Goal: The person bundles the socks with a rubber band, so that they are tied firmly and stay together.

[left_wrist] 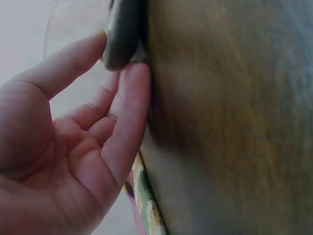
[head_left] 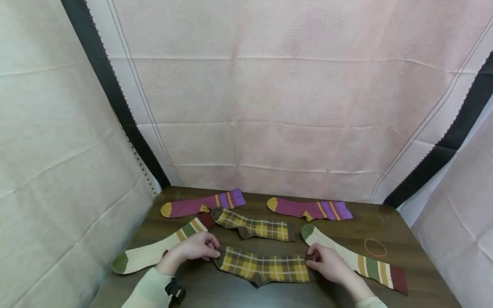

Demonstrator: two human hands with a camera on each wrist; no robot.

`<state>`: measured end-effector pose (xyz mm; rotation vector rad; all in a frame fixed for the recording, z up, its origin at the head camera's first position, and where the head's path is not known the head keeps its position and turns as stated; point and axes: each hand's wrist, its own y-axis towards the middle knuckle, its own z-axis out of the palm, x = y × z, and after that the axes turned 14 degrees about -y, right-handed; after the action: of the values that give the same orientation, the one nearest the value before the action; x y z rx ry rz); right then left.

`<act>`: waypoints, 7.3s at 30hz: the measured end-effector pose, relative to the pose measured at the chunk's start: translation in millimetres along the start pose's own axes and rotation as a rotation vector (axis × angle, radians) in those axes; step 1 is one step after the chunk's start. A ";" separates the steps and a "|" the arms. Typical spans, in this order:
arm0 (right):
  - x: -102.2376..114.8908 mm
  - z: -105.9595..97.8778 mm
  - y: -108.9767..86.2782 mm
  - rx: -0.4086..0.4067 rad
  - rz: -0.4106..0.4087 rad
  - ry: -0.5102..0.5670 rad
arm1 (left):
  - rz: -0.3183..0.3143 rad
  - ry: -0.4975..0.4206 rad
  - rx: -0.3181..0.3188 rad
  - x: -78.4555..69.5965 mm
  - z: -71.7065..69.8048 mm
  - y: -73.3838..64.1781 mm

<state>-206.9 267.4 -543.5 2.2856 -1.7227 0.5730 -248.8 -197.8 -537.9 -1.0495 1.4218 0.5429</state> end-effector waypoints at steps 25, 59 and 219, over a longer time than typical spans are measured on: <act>44.6 9.0 52.2 -0.298 0.056 0.022 | 0.191 0.062 -0.462 -5.3 -12.5 31.4; 40.1 8.5 105.6 -0.177 0.032 -0.063 | 0.236 0.329 -0.724 1.0 -14.8 86.9; 19.9 -10.9 60.6 -0.178 0.183 0.607 | 0.325 -0.290 -0.594 -34.4 -9.1 40.0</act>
<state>-262.0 237.1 -528.4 1.6112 -1.5919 0.9815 -291.8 -176.8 -514.0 -1.1391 1.1982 1.3590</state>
